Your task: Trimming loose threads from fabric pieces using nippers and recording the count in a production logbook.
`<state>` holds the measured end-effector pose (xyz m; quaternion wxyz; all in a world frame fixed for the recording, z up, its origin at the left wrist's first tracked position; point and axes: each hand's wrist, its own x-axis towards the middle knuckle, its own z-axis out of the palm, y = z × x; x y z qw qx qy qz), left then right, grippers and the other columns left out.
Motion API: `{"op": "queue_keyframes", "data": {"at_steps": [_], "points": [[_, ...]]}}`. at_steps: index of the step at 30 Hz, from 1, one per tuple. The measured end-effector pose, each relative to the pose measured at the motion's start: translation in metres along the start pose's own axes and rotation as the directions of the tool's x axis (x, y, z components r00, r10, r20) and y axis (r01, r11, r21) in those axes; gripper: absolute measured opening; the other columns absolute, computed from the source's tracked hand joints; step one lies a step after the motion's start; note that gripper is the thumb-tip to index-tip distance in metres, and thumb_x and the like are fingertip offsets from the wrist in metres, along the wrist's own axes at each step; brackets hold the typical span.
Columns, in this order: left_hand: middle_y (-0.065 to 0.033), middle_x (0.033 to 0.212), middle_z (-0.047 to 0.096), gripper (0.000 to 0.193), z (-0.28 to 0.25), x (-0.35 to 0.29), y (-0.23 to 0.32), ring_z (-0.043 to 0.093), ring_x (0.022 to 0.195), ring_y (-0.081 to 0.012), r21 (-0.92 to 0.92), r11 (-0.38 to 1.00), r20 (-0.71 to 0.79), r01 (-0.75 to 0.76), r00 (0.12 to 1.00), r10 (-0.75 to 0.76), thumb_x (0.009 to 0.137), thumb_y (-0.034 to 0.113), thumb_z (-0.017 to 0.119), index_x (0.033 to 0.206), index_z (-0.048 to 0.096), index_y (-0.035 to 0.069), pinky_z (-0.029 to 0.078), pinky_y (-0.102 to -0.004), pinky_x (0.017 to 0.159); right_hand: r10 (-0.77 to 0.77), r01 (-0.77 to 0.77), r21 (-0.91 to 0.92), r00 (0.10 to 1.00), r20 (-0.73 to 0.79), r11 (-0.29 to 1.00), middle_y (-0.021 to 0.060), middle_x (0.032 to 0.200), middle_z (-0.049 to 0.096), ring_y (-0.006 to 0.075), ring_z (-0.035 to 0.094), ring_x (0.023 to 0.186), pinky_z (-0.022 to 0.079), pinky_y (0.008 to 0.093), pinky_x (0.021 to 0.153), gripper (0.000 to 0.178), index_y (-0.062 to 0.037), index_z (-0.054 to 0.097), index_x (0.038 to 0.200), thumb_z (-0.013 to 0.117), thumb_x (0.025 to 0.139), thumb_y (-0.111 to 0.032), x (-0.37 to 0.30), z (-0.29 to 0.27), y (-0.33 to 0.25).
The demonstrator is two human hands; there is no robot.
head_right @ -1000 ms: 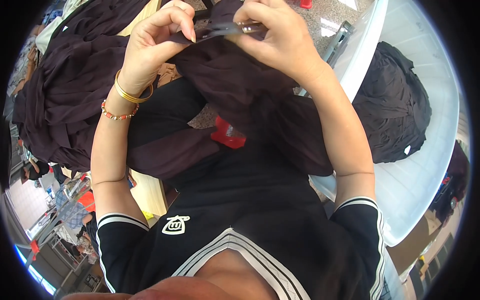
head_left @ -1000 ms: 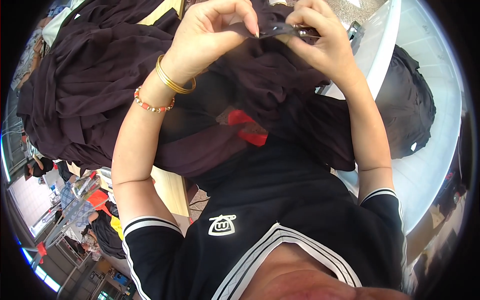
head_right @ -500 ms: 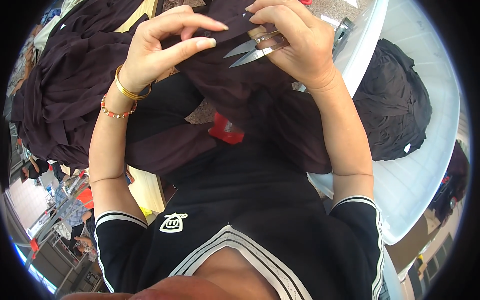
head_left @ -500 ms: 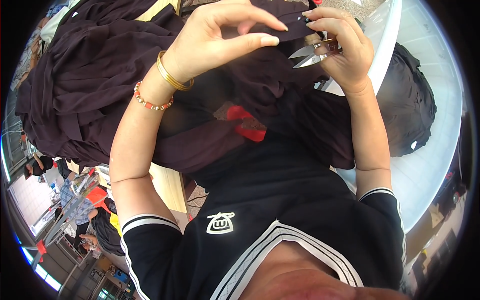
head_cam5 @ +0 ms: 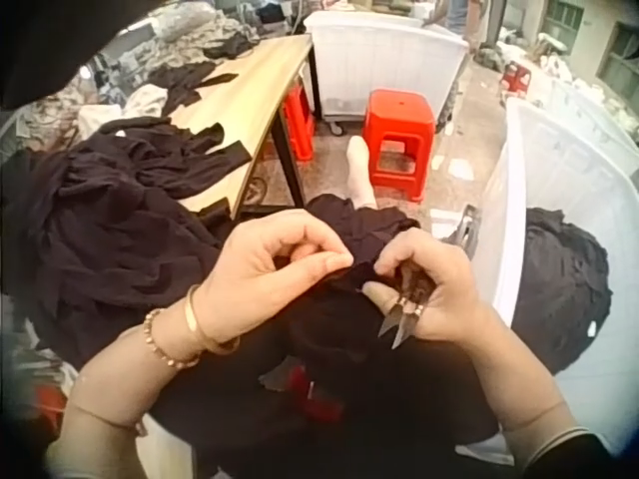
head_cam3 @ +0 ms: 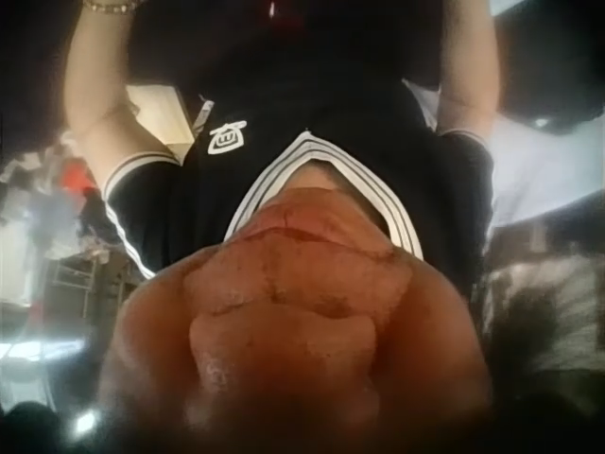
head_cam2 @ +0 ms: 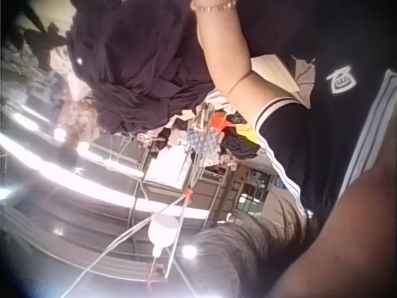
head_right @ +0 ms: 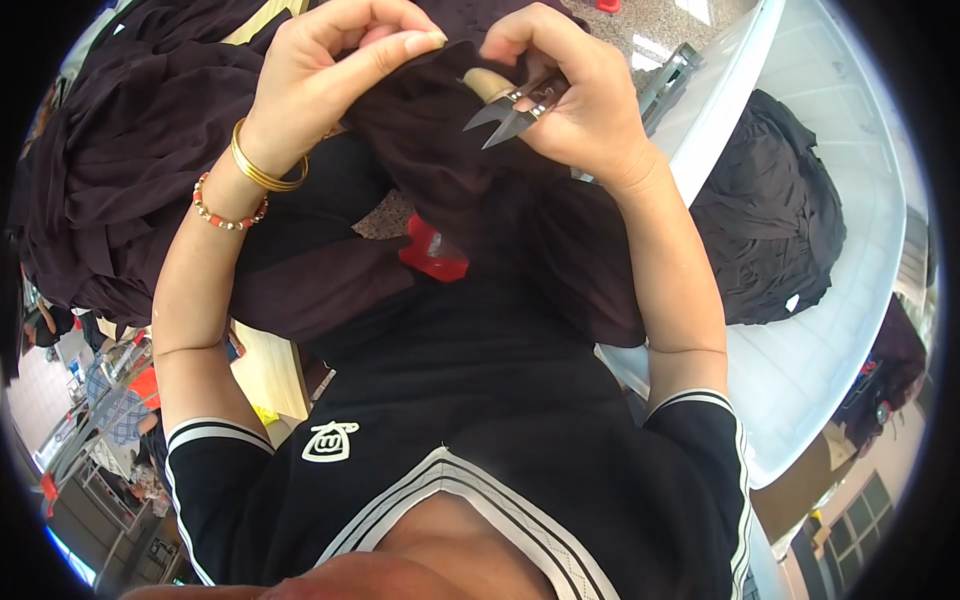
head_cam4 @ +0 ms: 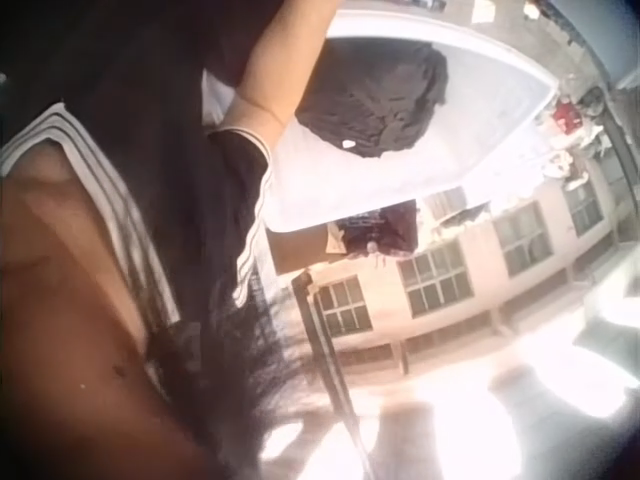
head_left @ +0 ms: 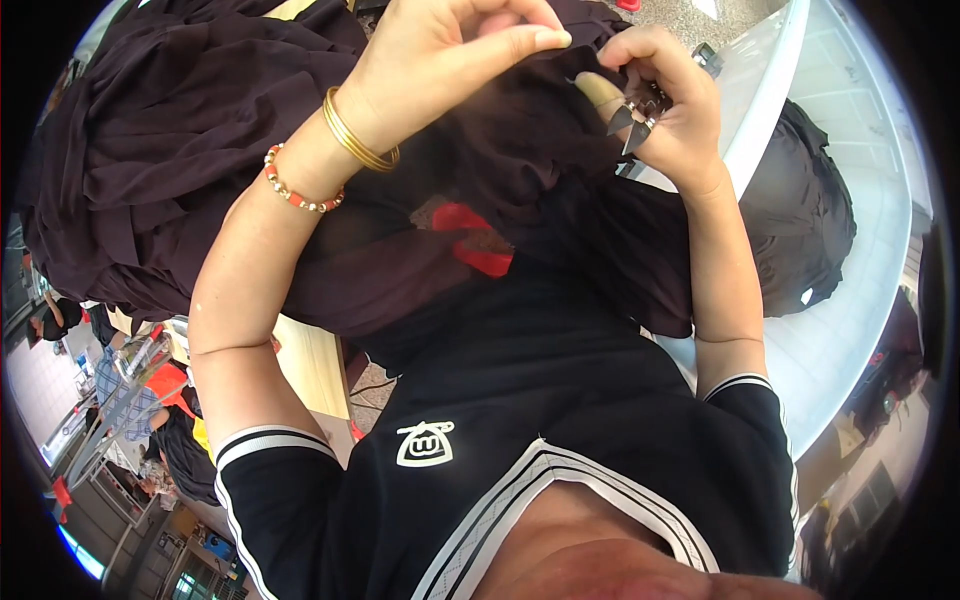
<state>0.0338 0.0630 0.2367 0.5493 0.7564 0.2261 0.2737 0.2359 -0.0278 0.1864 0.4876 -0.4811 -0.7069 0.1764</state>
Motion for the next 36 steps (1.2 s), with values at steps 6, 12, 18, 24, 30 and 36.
{"op": "queue_keyframes", "data": {"at_steps": [6,12,18,24,30,36], "points": [[0.0056,0.073,0.047,0.004,0.002,0.000,-0.003,0.037,0.062,-0.0010,-0.134,0.991,-0.012,0.026,1.000,-0.028,0.091,0.005,0.059,0.092,0.058,0.002,0.032,-0.0171,0.054,0.156,-0.220,0.263,0.957,0.246,0.939,-0.0066,0.078,0.056,0.0003,0.046,0.064,0.035,0.0166,0.055,0.023,-0.0037,0.065,0.098,0.075,0.077,-0.008,0.004,-0.008,0.001],[-0.0003,0.080,0.050,0.005,0.002,0.000,0.001,0.041,0.063,-0.0048,0.207,0.972,-0.029,-0.115,0.992,0.124,0.092,0.006,0.058,0.094,0.056,0.001,0.036,-0.0202,0.055,0.473,-0.535,0.416,0.845,0.251,0.735,-0.0062,0.070,0.055,0.0011,0.043,0.054,0.032,0.0173,0.049,0.015,-0.0024,0.066,0.087,0.062,0.090,-0.017,0.009,-0.007,-0.009],[-0.0072,0.086,0.056,0.013,0.003,0.017,-0.027,0.053,0.074,-0.0135,0.108,0.726,-0.029,-0.679,0.728,0.685,0.094,0.011,0.054,0.096,0.058,-0.001,0.044,-0.0253,0.066,0.126,-0.164,0.319,0.983,0.137,0.934,-0.0003,0.078,0.059,0.0060,0.053,0.071,0.041,0.0203,0.061,0.009,-0.0004,0.063,0.083,0.067,0.084,-0.008,0.008,-0.004,0.003],[-0.0102,0.088,0.059,0.017,-0.006,0.003,0.000,0.057,0.081,-0.0176,0.253,0.965,0.007,-0.074,0.997,0.074,0.095,0.013,0.052,0.097,0.060,-0.002,0.046,-0.0269,0.073,-0.116,0.107,0.086,0.987,0.112,0.991,0.0061,0.085,0.059,0.0156,0.057,0.080,0.043,0.0251,0.070,0.019,-0.0001,0.064,0.085,0.074,0.070,0.005,0.010,-0.006,0.004],[-0.0073,0.084,0.058,0.017,-0.007,0.016,-0.032,0.055,0.078,-0.0162,-0.031,0.780,0.037,-0.625,0.780,0.625,0.094,0.014,0.056,0.090,0.063,-0.001,0.044,-0.0276,0.072,-0.198,0.201,-0.062,0.979,0.047,0.978,0.0056,0.086,0.060,0.0146,0.058,0.078,0.044,0.0240,0.066,0.025,-0.0020,0.068,0.088,0.079,0.066,0.001,0.012,-0.006,-0.003],[-0.0038,0.080,0.056,0.013,-0.006,0.003,0.000,0.052,0.076,-0.0131,0.201,0.973,0.127,-0.112,0.988,0.087,0.087,0.014,0.067,0.092,0.070,0.003,0.042,-0.0257,0.070,-0.225,0.224,-0.086,0.974,-0.002,0.971,0.0053,0.085,0.060,0.0133,0.058,0.076,0.044,0.0226,0.064,0.025,-0.0028,0.069,0.089,0.079,0.066,0.001,0.011,-0.008,-0.001]]}}
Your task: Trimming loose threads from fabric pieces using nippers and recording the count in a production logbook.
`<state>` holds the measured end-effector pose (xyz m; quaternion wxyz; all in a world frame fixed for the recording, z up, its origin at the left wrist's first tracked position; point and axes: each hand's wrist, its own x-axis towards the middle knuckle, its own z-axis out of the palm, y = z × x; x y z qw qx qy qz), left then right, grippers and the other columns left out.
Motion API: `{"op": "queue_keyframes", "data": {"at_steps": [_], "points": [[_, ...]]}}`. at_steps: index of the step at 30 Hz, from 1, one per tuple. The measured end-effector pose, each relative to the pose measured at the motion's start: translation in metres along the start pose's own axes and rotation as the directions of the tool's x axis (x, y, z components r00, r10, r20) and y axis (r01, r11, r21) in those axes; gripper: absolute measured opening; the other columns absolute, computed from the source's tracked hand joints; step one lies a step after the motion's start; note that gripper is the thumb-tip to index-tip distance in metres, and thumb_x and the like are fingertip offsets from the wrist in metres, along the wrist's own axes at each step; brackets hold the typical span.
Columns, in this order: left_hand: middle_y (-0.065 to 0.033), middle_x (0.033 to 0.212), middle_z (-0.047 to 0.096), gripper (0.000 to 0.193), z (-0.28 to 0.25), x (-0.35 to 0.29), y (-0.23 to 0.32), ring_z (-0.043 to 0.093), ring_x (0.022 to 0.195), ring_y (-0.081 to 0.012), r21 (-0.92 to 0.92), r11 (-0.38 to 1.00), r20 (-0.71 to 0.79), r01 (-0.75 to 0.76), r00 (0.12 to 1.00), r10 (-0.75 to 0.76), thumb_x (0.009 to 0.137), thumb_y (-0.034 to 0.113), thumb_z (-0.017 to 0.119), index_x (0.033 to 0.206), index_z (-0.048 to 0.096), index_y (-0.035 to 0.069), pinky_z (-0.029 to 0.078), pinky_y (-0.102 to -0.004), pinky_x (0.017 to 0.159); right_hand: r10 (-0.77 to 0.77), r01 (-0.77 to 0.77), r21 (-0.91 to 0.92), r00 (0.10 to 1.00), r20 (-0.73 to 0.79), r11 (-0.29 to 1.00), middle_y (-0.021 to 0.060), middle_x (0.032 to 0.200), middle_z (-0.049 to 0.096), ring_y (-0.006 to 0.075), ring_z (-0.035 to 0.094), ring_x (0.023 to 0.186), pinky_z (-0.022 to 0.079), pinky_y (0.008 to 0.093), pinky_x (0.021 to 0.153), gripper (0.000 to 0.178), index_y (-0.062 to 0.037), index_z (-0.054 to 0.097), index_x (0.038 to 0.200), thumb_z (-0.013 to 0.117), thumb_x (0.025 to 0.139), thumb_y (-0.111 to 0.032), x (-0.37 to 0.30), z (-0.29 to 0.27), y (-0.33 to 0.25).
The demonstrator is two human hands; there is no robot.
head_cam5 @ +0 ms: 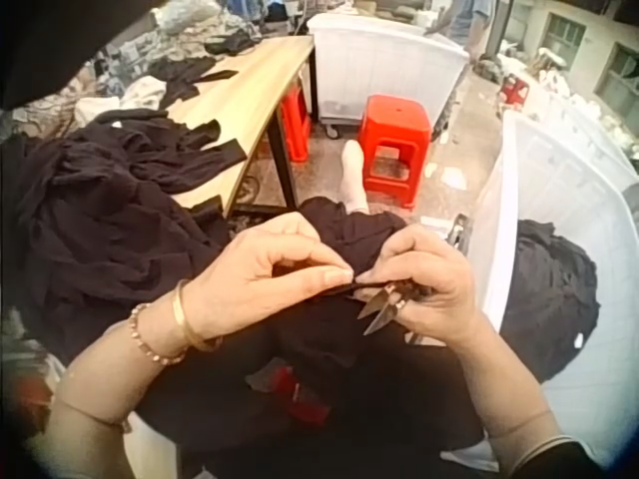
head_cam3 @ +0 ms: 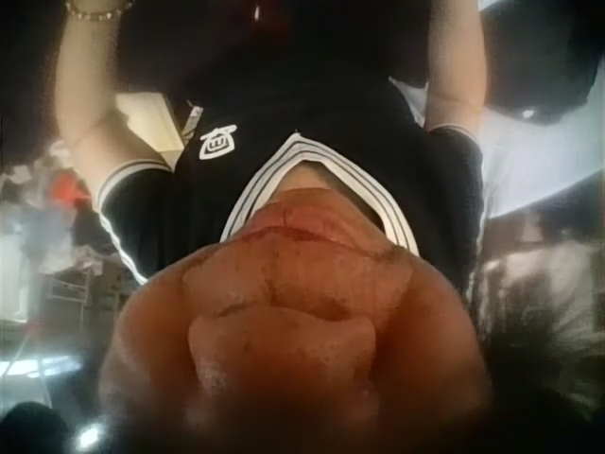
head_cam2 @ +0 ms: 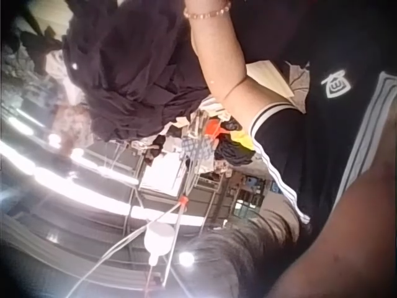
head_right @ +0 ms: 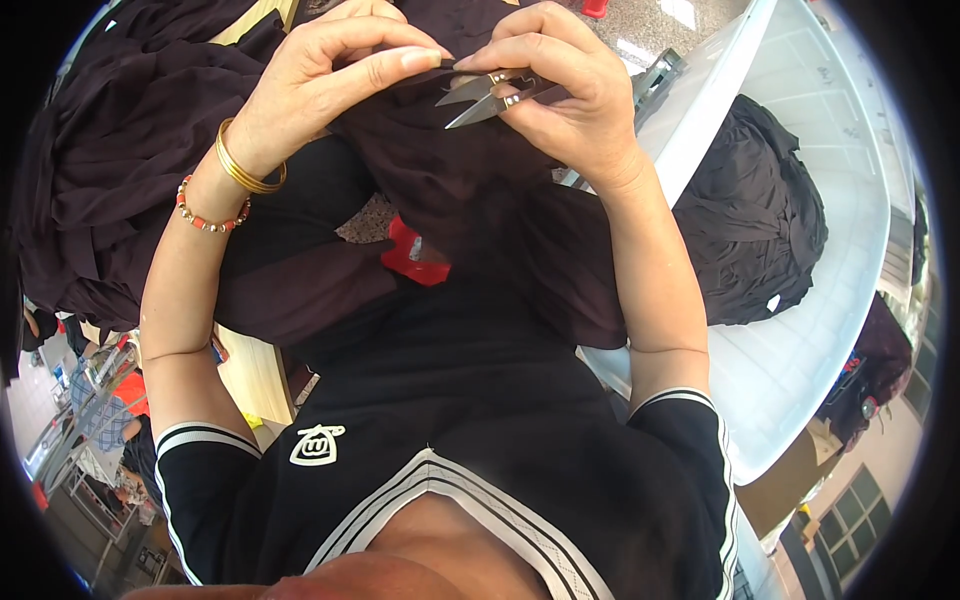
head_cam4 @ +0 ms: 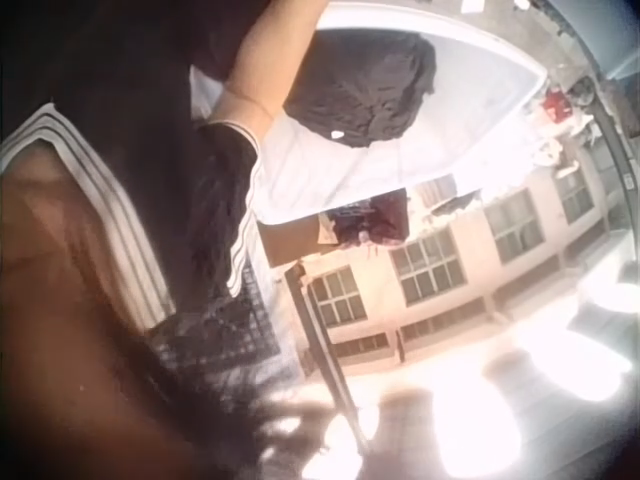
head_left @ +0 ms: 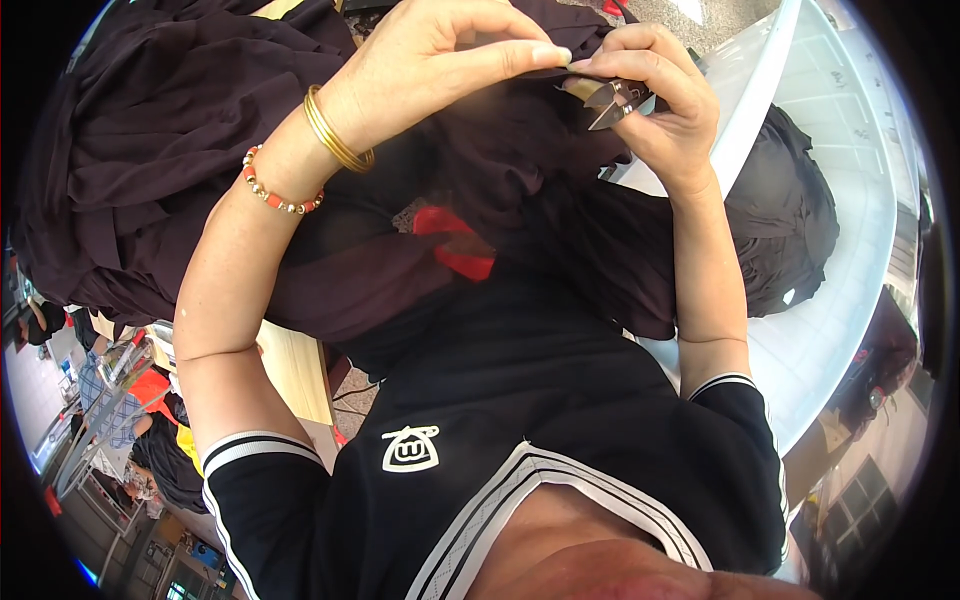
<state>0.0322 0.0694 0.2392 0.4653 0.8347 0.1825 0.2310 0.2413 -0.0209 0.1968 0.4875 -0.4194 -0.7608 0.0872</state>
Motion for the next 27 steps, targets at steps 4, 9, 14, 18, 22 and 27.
{"op": "queue_keyframes", "data": {"at_steps": [4,9,14,18,22,27], "points": [[-0.0029,0.079,0.056,0.013,0.004,0.003,-0.013,0.052,0.078,-0.0130,0.025,0.998,0.035,-0.049,0.998,0.048,0.085,0.012,0.068,0.095,0.072,0.005,0.042,-0.0254,0.071,0.001,-0.001,-0.028,1.000,-0.013,1.000,0.0056,0.084,0.060,0.0131,0.058,0.075,0.044,0.0222,0.063,0.025,-0.0023,0.069,0.089,0.077,0.066,0.003,-0.002,-0.002,0.001],[-0.0021,0.079,0.056,0.011,0.010,0.008,-0.035,0.052,0.077,-0.0122,-0.129,0.813,-0.077,-0.567,0.823,0.562,0.083,0.009,0.069,0.092,0.072,0.004,0.042,-0.0251,0.069,0.002,-0.002,-0.026,1.000,-0.004,1.000,0.0061,0.084,0.060,0.0131,0.057,0.074,0.043,0.0218,0.063,0.024,-0.0016,0.069,0.089,0.075,0.066,0.004,-0.002,-0.002,-0.001],[-0.0019,0.079,0.060,0.011,0.003,0.000,-0.008,0.055,0.076,-0.0092,-0.175,0.983,-0.051,0.056,0.997,-0.066,0.085,0.009,0.068,0.091,0.072,0.002,0.043,-0.0233,0.068,-0.017,0.017,0.047,1.000,-0.006,0.999,0.0038,0.085,0.061,0.0113,0.056,0.075,0.042,0.0211,0.064,0.025,-0.0006,0.068,0.093,0.073,0.070,0.005,-0.001,0.001,0.001],[-0.0027,0.081,0.063,0.011,0.002,-0.001,-0.008,0.057,0.076,-0.0078,-0.207,0.975,-0.105,0.077,0.989,-0.100,0.087,0.008,0.066,0.092,0.072,0.000,0.044,-0.0214,0.067,0.465,-0.520,0.414,0.854,0.234,0.747,-0.0012,0.088,0.061,0.0056,0.055,0.080,0.043,0.0208,0.071,0.016,-0.0005,0.066,0.096,0.069,0.081,-0.006,-0.002,-0.003,-0.007],[-0.0039,0.080,0.064,0.011,0.006,-0.002,-0.004,0.057,0.073,-0.0080,-0.128,0.990,-0.155,0.060,0.985,-0.080,0.088,0.007,0.064,0.092,0.070,-0.001,0.045,-0.0219,0.065,0.544,-0.652,0.410,0.758,0.359,0.638,0.0012,0.100,0.065,0.0099,0.056,0.097,0.042,0.0240,0.087,0.037,-0.0011,0.065,0.108,0.050,0.096,-0.033,-0.004,-0.010,0.003],[-0.0065,0.080,0.064,0.009,0.009,-0.001,0.004,0.060,0.073,-0.0105,0.001,1.000,-0.225,0.030,0.974,-0.029,0.088,0.004,0.062,0.090,0.068,-0.002,0.047,-0.0242,0.064,0.550,-0.623,0.399,0.782,0.292,0.673,0.0047,0.112,0.066,0.0125,0.057,0.104,0.041,0.0261,0.093,0.038,-0.0020,0.066,0.110,0.050,0.097,-0.034,0.001,-0.004,-0.005]]}}
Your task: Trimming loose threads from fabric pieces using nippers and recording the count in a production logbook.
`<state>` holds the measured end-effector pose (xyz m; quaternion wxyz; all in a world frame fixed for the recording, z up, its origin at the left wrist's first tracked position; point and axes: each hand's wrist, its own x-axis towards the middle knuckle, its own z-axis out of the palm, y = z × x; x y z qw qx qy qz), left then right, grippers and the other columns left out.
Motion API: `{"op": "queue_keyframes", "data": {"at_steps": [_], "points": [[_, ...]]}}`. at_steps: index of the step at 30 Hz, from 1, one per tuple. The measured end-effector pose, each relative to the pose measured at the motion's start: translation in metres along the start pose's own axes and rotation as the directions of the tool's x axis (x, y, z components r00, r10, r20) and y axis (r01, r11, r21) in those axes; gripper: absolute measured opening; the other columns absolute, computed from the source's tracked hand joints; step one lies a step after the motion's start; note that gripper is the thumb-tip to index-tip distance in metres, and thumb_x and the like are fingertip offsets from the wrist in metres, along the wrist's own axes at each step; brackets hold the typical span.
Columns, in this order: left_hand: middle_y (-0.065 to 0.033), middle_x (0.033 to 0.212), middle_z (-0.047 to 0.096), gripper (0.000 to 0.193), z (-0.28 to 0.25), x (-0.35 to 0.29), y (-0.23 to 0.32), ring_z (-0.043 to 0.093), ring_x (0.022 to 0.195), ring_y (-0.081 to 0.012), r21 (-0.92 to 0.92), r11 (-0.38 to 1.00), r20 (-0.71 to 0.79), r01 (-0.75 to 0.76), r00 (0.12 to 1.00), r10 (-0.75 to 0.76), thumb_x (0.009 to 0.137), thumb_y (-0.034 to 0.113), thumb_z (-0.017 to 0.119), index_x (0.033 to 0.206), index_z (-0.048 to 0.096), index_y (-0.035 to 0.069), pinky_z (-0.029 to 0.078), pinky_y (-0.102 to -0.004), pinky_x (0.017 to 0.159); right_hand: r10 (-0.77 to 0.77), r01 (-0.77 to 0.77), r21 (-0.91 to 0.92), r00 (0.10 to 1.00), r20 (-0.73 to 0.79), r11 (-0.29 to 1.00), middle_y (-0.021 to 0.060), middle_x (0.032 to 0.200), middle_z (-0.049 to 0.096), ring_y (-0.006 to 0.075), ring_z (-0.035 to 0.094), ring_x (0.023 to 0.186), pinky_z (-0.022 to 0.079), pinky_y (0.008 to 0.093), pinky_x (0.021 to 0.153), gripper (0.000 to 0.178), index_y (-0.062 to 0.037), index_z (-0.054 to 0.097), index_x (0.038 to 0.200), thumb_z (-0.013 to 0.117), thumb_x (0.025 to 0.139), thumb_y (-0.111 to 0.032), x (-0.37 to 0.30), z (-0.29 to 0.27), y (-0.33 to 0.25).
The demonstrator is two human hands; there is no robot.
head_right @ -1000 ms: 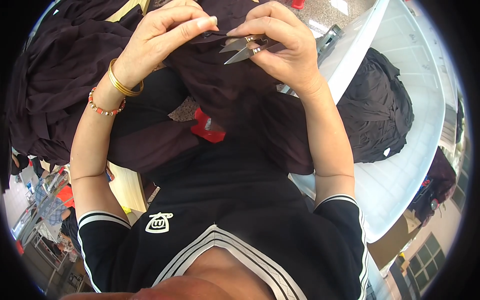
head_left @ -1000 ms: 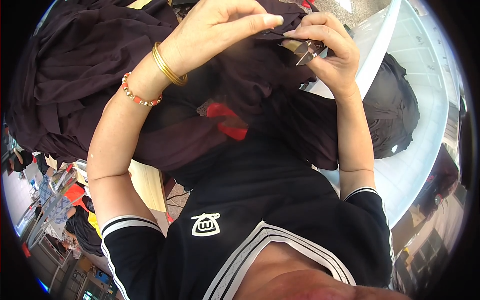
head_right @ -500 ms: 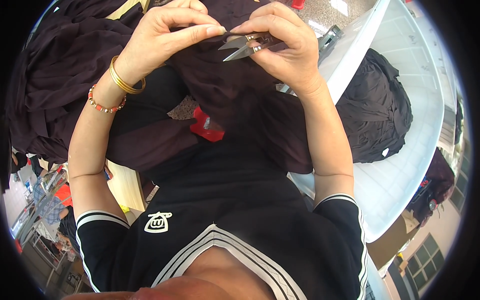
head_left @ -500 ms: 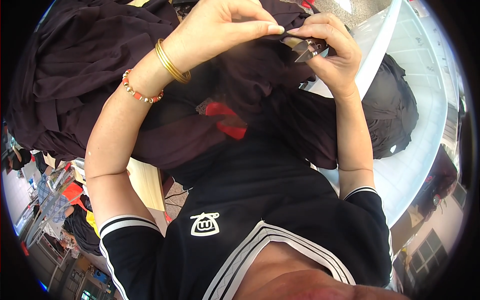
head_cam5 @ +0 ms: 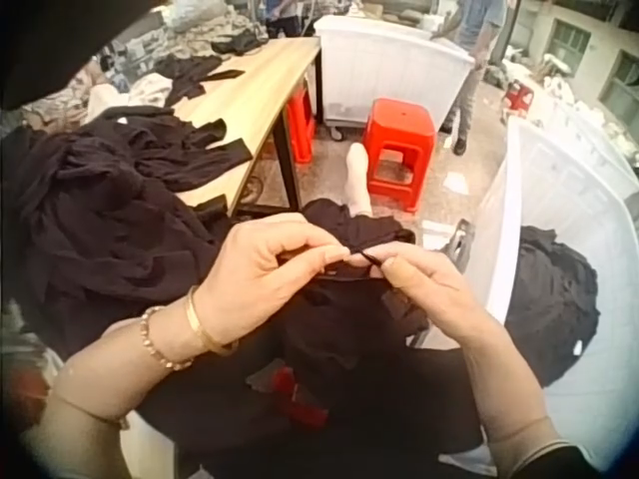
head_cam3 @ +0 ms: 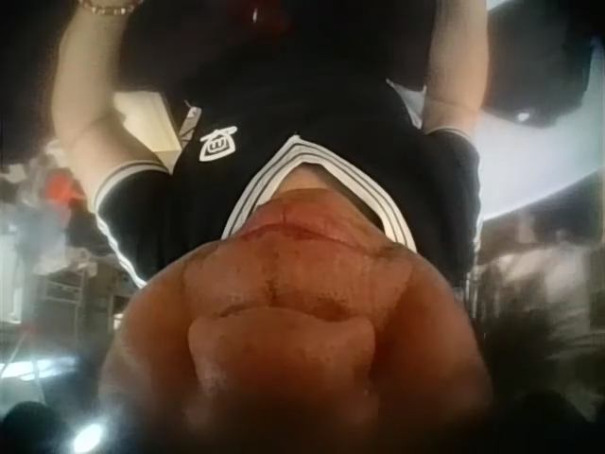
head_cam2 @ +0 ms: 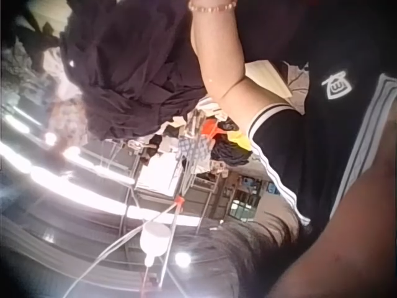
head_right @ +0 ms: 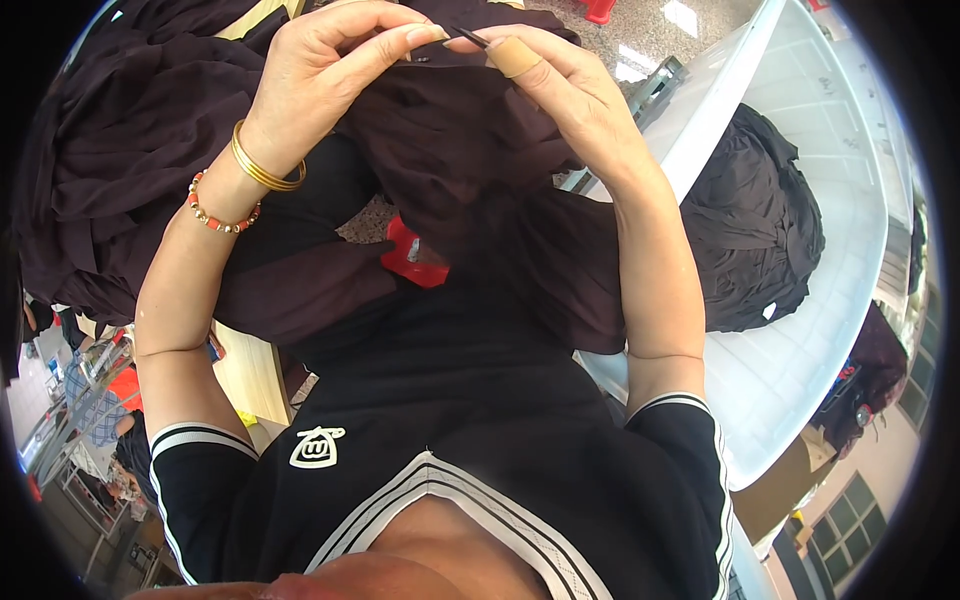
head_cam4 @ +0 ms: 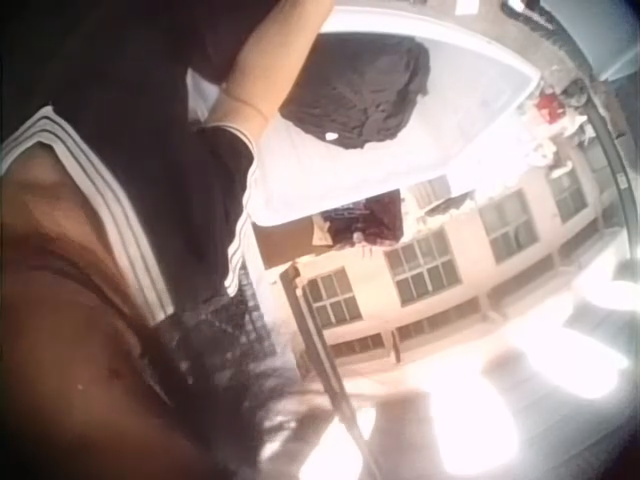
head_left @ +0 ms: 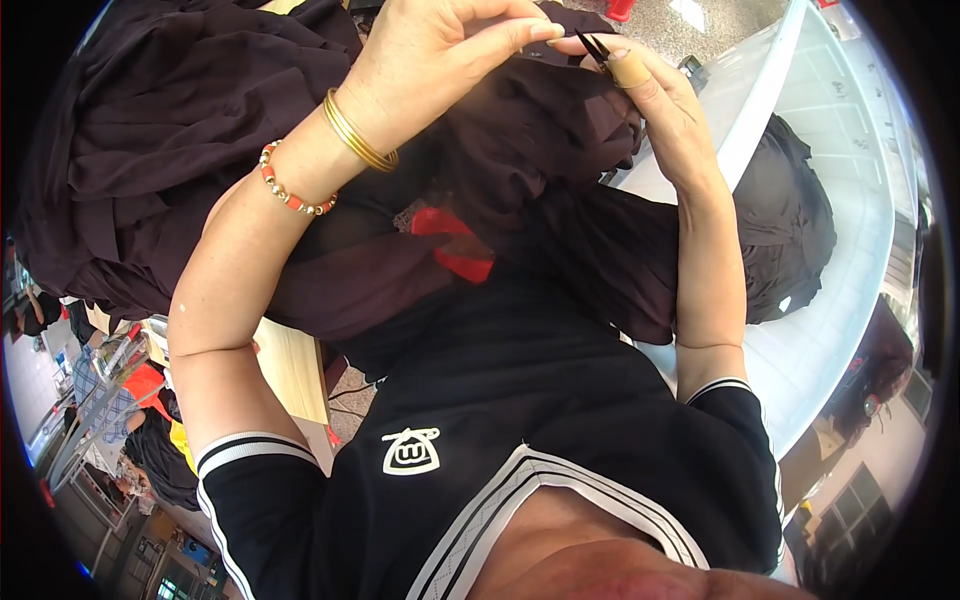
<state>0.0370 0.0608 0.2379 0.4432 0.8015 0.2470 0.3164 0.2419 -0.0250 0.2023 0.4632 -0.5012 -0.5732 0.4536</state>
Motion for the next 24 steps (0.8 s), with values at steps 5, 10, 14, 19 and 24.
{"op": "queue_keyframes", "data": {"at_steps": [5,10,14,19,24], "points": [[-0.0095,0.079,0.064,0.006,0.001,0.000,-0.007,0.062,0.072,-0.0163,0.115,0.987,-0.061,-0.113,0.991,0.120,0.087,0.001,0.061,0.089,0.066,-0.003,0.048,-0.0261,0.064,0.006,-0.005,-0.042,1.000,0.027,0.999,0.0043,0.108,0.068,0.0119,0.058,0.103,0.041,0.0257,0.092,0.034,-0.0029,0.067,0.112,0.054,0.096,-0.031,-0.001,-0.001,0.001],[-0.0117,0.077,0.061,0.005,0.010,0.011,-0.031,0.061,0.070,-0.0226,0.070,0.740,-0.183,-0.669,0.720,0.669,0.084,0.000,0.063,0.088,0.065,-0.001,0.048,-0.0280,0.063,0.055,-0.054,-0.049,0.998,0.028,0.997,0.0049,0.104,0.069,0.0110,0.060,0.100,0.044,0.0245,0.089,0.030,-0.0037,0.068,0.111,0.059,0.094,-0.027,-0.001,0.000,0.001],[-0.0115,0.077,0.060,0.006,0.012,0.010,-0.027,0.061,0.069,-0.0232,0.062,0.751,-0.156,-0.658,0.736,0.658,0.084,-0.001,0.063,0.088,0.065,0.000,0.048,-0.0280,0.062,0.017,-0.014,-0.063,0.999,0.039,0.998,0.0056,0.102,0.069,0.0107,0.061,0.097,0.045,0.0239,0.086,0.029,-0.0024,0.069,0.109,0.063,0.091,-0.024,0.002,-0.004,0.010],[-0.0109,0.077,0.060,0.006,0.015,0.010,-0.028,0.061,0.069,-0.0221,-0.003,0.767,-0.127,-0.641,0.761,0.636,0.084,-0.001,0.062,0.089,0.066,0.001,0.048,-0.0275,0.063,-0.022,0.029,-0.100,0.997,0.074,0.995,0.0057,0.097,0.069,0.0109,0.062,0.093,0.046,0.0239,0.084,0.027,-0.0012,0.069,0.107,0.066,0.089,-0.022,0.000,-0.003,0.010],[-0.0108,0.077,0.060,0.006,0.017,0.009,-0.028,0.061,0.070,-0.0218,-0.042,0.767,-0.127,-0.641,0.765,0.632,0.084,-0.001,0.062,0.089,0.066,0.001,0.047,-0.0273,0.063,-0.028,0.036,-0.080,0.995,0.101,0.996,0.0055,0.094,0.070,0.0105,0.062,0.090,0.047,0.0241,0.083,0.023,-0.0014,0.071,0.103,0.066,0.088,-0.019,0.000,-0.003,0.009]]}}
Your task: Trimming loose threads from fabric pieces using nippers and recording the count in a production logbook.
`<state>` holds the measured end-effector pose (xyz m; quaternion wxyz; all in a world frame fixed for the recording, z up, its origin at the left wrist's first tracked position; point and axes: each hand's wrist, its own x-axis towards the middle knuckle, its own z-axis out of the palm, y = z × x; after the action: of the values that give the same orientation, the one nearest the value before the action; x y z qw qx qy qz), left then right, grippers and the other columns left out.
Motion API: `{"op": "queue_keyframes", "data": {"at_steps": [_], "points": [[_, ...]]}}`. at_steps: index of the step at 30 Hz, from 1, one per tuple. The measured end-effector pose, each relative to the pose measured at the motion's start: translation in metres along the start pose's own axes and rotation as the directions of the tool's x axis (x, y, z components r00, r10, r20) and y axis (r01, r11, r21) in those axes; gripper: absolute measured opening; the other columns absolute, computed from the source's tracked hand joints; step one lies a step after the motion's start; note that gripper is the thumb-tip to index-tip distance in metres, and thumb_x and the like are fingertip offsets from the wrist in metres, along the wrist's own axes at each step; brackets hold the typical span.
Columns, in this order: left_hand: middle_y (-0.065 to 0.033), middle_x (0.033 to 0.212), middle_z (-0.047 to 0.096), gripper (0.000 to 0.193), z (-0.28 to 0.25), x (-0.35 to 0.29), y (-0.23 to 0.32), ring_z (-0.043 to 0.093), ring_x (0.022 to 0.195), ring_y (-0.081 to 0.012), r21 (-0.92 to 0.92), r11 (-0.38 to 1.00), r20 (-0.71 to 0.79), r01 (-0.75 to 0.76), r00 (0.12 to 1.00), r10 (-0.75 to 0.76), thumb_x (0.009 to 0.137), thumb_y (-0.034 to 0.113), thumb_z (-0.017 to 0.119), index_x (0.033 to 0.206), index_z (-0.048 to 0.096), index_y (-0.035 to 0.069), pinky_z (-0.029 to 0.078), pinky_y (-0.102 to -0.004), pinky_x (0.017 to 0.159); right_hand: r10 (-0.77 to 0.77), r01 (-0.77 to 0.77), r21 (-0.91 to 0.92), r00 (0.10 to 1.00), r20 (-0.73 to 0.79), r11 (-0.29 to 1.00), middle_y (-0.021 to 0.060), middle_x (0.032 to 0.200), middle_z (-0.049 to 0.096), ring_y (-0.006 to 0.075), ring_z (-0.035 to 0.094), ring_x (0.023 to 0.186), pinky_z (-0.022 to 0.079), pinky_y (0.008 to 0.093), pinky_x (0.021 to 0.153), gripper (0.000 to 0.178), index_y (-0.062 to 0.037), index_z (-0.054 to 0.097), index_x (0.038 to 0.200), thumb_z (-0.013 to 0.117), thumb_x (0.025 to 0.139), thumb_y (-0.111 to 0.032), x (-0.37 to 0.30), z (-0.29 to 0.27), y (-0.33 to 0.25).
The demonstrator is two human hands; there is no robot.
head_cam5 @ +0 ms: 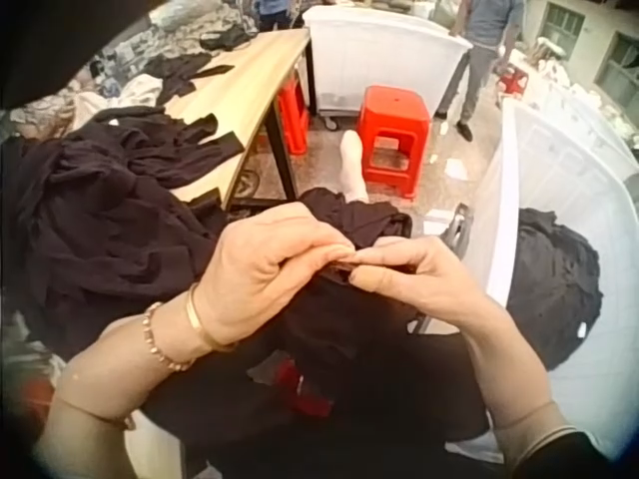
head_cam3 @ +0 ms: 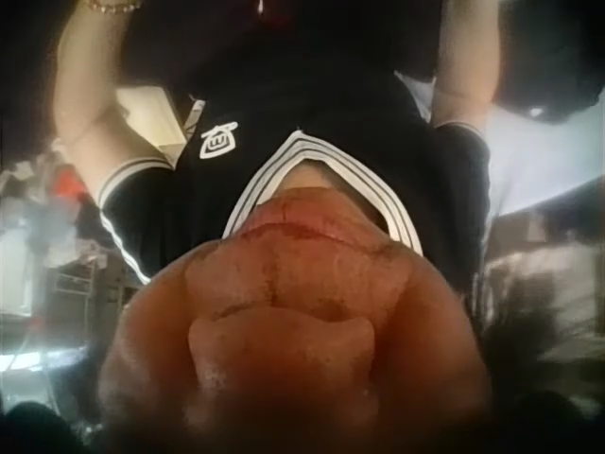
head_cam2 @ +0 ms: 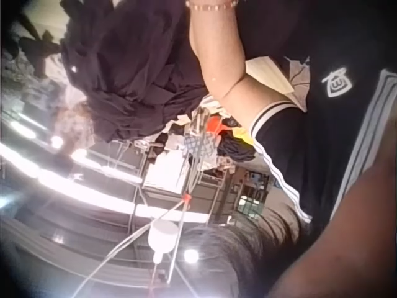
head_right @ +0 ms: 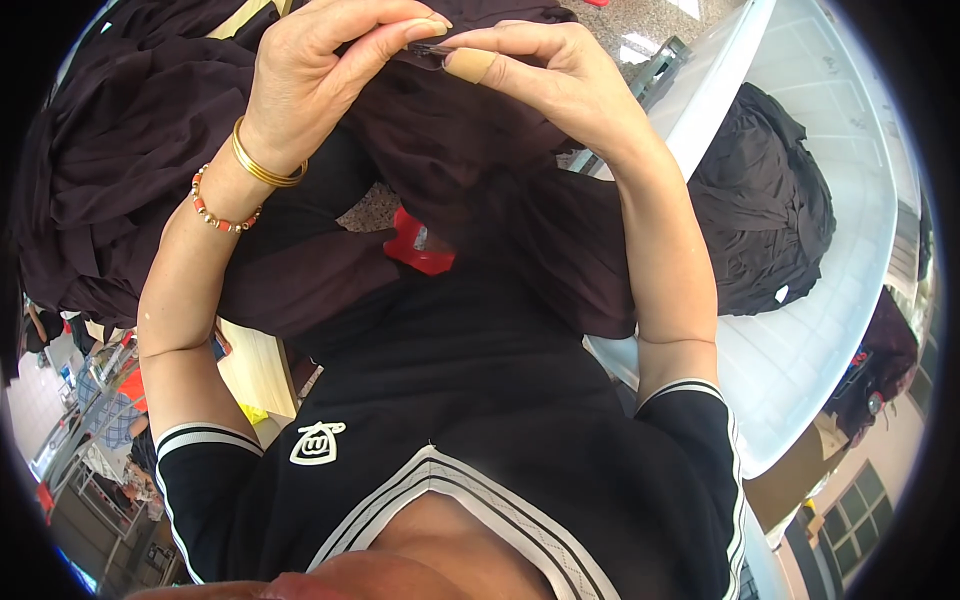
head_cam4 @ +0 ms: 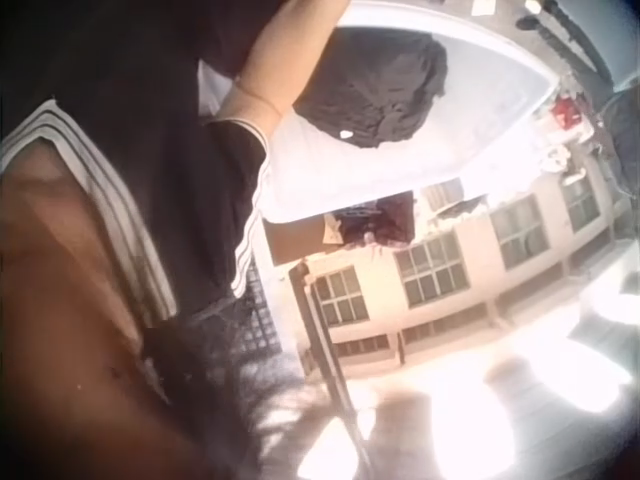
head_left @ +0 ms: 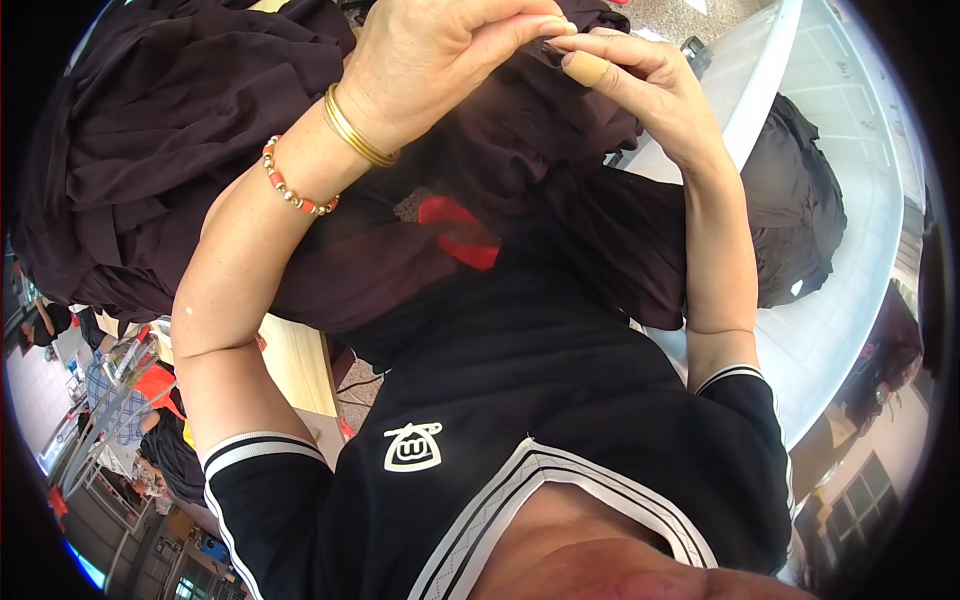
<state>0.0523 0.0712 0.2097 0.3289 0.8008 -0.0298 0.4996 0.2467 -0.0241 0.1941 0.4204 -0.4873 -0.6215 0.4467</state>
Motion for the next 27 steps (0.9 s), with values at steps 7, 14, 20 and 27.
{"op": "queue_keyframes", "data": {"at_steps": [7,14,20,27], "points": [[-0.0065,0.082,0.064,0.007,-0.004,0.014,0.028,0.060,0.072,-0.0140,0.227,0.766,0.092,0.601,0.770,-0.631,0.087,0.004,0.062,0.090,0.065,-0.001,0.047,-0.0236,0.066,-0.074,0.072,-0.049,0.996,-0.052,0.996,0.0024,0.090,0.067,0.0101,0.060,0.089,0.044,0.0224,0.082,0.025,-0.0018,0.068,0.109,0.062,0.091,-0.019,0.000,0.001,0.008],[-0.0051,0.106,0.068,0.029,-0.028,0.000,-0.002,0.060,0.102,-0.0126,0.031,0.393,0.387,0.919,0.352,-0.852,0.092,0.021,0.060,0.112,0.065,0.000,0.041,-0.0239,0.096,0.398,-0.324,0.381,0.908,-0.132,0.866,-0.0014,0.082,0.055,0.0082,0.049,0.064,0.037,0.0220,0.054,0.016,-0.0062,0.064,0.104,0.061,0.090,-0.014,0.004,0.006,-0.031],[-0.0067,0.106,0.068,0.026,-0.037,-0.006,-0.008,0.062,0.099,-0.0125,-0.424,0.178,0.397,0.888,0.359,-0.844,0.087,0.008,0.058,0.111,0.064,0.000,0.044,-0.0265,0.095,0.228,-0.125,0.513,0.963,-0.144,0.850,-0.0061,0.086,0.054,0.0010,0.040,0.066,0.030,0.0167,0.058,0.031,-0.0050,0.060,0.120,0.054,0.096,-0.025,0.002,0.001,-0.023],[-0.0091,0.110,0.066,0.022,-0.040,0.000,-0.013,0.062,0.105,-0.0202,-0.764,-0.211,0.500,0.610,0.352,-0.791,0.092,0.012,0.052,0.107,0.063,0.001,0.046,-0.0352,0.096,-0.409,0.496,0.132,0.815,-0.410,0.858,0.0018,0.091,0.057,0.0106,0.052,0.081,0.042,0.0232,0.076,0.030,-0.0013,0.059,0.121,0.056,0.094,-0.014,0.021,-0.004,0.031]]}}
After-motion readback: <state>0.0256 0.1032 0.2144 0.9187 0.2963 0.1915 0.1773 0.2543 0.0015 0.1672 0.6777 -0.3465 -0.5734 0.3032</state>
